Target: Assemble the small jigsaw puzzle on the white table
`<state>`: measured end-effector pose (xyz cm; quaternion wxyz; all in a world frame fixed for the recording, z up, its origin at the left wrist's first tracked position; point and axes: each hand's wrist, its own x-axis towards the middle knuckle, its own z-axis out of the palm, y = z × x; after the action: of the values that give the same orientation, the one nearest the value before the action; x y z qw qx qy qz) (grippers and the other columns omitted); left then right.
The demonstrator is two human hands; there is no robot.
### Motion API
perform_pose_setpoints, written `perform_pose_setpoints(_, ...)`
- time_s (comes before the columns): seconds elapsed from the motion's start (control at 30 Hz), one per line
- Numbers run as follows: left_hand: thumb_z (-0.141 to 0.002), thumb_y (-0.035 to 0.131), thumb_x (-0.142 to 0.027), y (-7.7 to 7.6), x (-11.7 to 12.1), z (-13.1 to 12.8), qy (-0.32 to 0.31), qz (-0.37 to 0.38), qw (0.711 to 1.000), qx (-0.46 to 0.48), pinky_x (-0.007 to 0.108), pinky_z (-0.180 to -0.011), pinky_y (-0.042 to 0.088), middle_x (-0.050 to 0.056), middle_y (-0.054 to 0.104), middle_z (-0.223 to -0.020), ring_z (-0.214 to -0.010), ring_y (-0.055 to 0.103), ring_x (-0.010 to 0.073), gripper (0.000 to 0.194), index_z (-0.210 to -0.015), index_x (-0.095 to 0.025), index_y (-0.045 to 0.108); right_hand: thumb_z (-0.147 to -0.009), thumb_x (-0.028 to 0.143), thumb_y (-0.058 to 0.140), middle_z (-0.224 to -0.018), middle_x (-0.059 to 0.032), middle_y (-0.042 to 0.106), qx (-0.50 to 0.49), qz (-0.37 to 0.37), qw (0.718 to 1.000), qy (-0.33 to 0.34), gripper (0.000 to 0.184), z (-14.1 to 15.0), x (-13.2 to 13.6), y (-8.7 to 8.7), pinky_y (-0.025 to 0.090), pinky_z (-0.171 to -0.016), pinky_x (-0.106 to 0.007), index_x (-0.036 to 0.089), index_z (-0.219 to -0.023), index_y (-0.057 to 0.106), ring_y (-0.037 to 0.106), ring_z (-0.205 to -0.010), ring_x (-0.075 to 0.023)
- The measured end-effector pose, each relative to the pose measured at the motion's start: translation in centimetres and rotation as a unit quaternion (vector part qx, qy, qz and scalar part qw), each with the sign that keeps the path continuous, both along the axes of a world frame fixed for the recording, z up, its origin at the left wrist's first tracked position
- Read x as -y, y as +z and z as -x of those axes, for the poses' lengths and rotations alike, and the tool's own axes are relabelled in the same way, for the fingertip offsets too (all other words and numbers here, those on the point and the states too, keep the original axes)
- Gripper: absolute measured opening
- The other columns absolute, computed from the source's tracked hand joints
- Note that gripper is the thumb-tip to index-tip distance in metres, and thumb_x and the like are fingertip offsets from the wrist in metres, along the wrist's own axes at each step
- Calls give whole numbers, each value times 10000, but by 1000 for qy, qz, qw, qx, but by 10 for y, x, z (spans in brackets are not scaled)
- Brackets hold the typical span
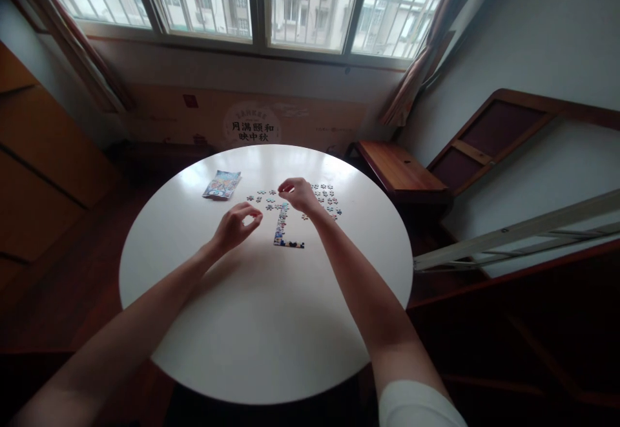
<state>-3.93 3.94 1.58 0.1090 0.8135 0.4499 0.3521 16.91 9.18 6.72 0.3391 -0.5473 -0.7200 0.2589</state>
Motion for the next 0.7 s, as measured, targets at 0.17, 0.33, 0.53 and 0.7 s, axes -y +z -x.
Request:
perform_pose_setpoints(0.17,-901,558,-322,-13,11,-19,-102,0,993,-55,405,-996,416,84,628,-1254,-1168,569,230,317,-1193,-224,633,-748,196,658,-767,-72,706,-73,58,996,-16,166,-49,59,-18,540,-592,-275,129,-887,720,654,-612,-149)
perform_pose_setpoints(0.33,-892,583,-334,-19,11,-21,-151,9,984,-93,439,-1040,378,82,618,-1309,-1271,515,243,334,-1210,-242,632,-692,253,707,-769,-69,725,-107,78,990,-39,126,-68,89,-38,553,-707,-314,152,-765,716,690,-727,-185)
perform_pose_setpoints(0.53,-923,559,-317,-12,17,-20,-227,0,970,-88,430,-1059,368,74,610,-1324,-1241,546,207,275,-1176,-278,659,-669,247,721,-719,-51,708,-88,133,987,-28,112,-60,95,-47,504,-647,-266,146,-718,712,651,-680,-153)
perform_pose_setpoints(0.7,-914,584,-324,-9,24,-21,-269,4,957,-109,469,-1113,324,54,535,-1407,-1267,519,210,320,-1232,-326,627,-699,276,709,-661,-28,666,-43,133,990,-20,142,-62,96,-51,426,-559,-230,144,-745,731,585,-616,-125)
